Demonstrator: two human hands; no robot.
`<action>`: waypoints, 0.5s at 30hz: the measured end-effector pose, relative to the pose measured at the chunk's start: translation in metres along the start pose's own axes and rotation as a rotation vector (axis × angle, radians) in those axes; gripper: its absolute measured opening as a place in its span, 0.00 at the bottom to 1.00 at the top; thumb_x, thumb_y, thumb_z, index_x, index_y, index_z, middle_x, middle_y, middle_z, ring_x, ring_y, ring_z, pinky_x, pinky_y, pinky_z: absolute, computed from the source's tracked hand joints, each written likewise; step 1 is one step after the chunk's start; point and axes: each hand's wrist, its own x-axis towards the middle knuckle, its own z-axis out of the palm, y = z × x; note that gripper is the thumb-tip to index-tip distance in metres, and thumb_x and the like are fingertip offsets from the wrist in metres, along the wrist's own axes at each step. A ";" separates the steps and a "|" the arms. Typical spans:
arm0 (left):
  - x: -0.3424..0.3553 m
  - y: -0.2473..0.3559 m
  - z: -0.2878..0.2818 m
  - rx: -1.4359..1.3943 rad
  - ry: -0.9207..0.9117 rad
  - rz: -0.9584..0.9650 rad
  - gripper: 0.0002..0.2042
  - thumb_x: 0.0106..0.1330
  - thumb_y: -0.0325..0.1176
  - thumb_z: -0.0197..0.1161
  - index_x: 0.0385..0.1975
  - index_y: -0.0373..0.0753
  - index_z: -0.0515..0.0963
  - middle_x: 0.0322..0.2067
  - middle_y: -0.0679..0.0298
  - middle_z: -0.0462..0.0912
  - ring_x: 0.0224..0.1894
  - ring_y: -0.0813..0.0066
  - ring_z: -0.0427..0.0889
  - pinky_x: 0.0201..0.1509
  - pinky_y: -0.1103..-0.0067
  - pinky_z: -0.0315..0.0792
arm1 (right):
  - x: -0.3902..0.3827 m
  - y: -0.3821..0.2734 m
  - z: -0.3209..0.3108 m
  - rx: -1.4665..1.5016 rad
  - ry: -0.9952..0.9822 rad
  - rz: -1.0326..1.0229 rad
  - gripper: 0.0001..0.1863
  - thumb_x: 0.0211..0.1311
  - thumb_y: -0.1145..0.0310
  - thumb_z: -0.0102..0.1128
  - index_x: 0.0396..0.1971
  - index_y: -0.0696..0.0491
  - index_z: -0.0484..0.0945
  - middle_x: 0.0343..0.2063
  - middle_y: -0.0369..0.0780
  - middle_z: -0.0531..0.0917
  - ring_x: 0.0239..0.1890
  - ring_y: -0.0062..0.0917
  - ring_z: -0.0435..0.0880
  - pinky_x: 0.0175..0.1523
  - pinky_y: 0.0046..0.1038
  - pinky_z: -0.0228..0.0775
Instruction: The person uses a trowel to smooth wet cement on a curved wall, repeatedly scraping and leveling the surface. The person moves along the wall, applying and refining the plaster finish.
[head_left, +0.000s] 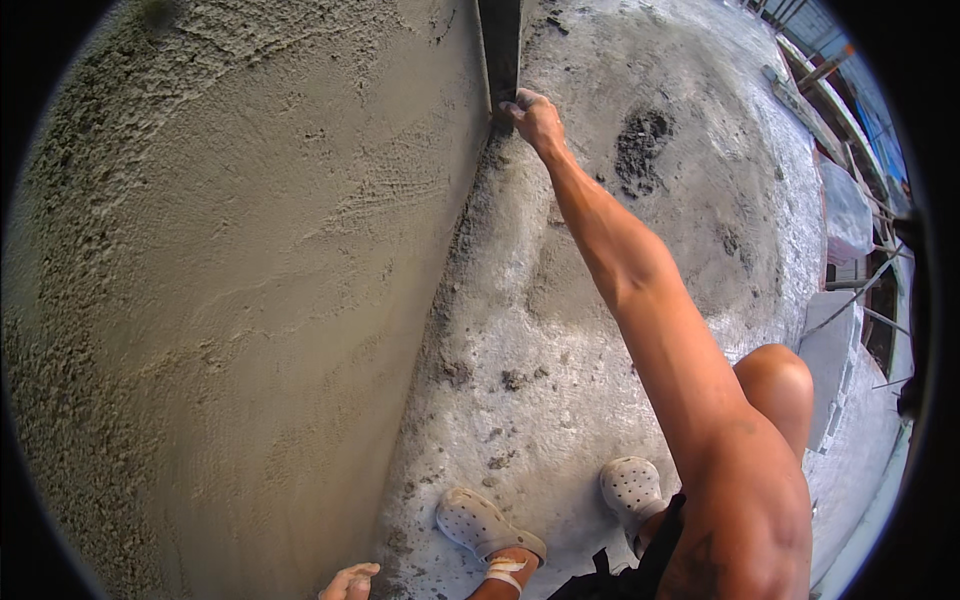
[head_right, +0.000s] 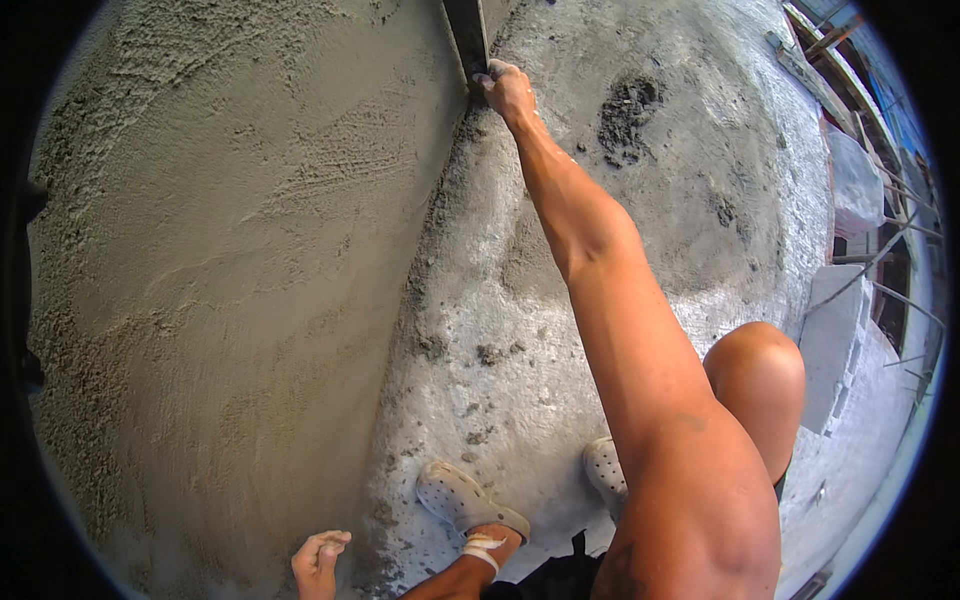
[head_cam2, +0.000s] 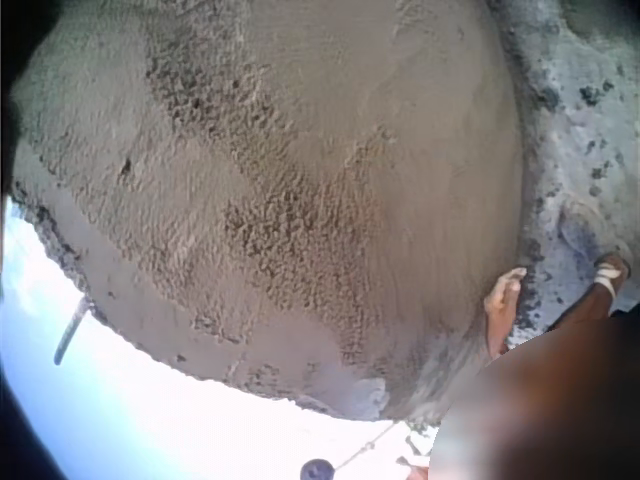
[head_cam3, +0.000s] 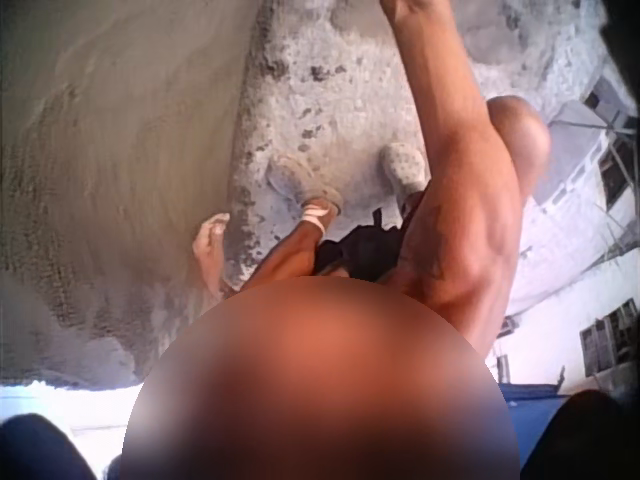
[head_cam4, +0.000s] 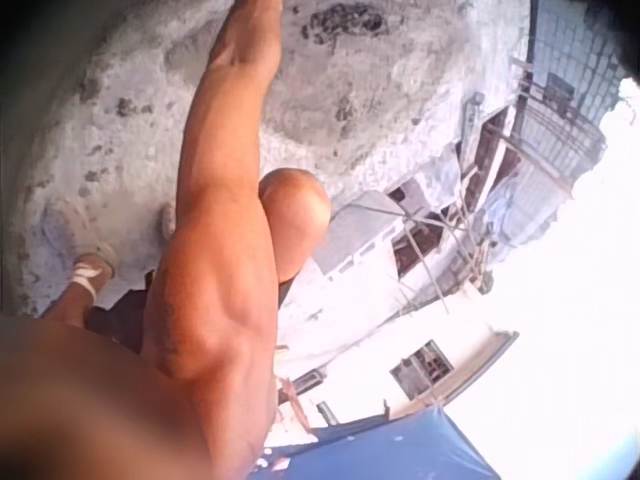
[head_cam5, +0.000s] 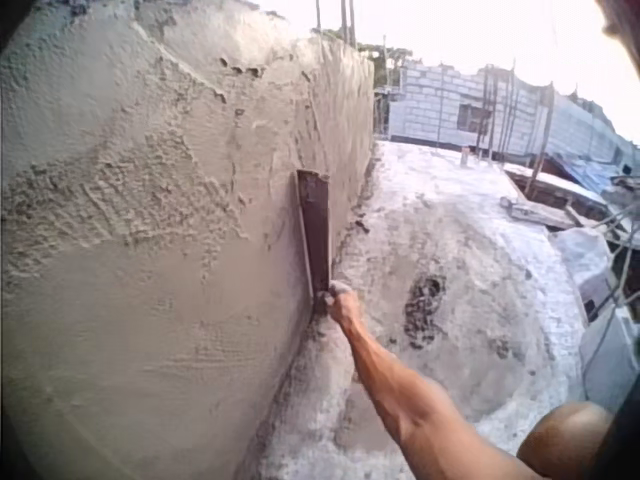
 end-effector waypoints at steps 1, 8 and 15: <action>0.006 -0.005 0.006 -0.005 0.012 -0.002 0.13 0.74 0.31 0.52 0.47 0.33 0.82 0.43 0.62 0.86 0.48 0.71 0.82 0.58 0.75 0.73 | 0.002 0.004 0.002 -0.010 -0.007 -0.051 0.15 0.64 0.57 0.66 0.48 0.46 0.83 0.37 0.42 0.88 0.40 0.35 0.86 0.47 0.37 0.74; 0.016 -0.046 0.029 0.025 -0.037 0.007 0.13 0.76 0.36 0.55 0.47 0.34 0.81 0.41 0.60 0.86 0.47 0.70 0.81 0.56 0.74 0.72 | 0.027 0.012 0.008 -0.139 -0.050 -0.062 0.15 0.64 0.57 0.65 0.48 0.45 0.85 0.40 0.43 0.89 0.45 0.37 0.87 0.49 0.39 0.75; 0.005 -0.080 0.018 -0.055 -0.011 -0.069 0.14 0.77 0.38 0.54 0.48 0.34 0.81 0.42 0.60 0.85 0.47 0.70 0.81 0.56 0.74 0.72 | 0.028 0.012 0.015 -0.163 0.067 -0.081 0.15 0.60 0.59 0.67 0.45 0.47 0.86 0.39 0.47 0.88 0.45 0.42 0.87 0.48 0.41 0.76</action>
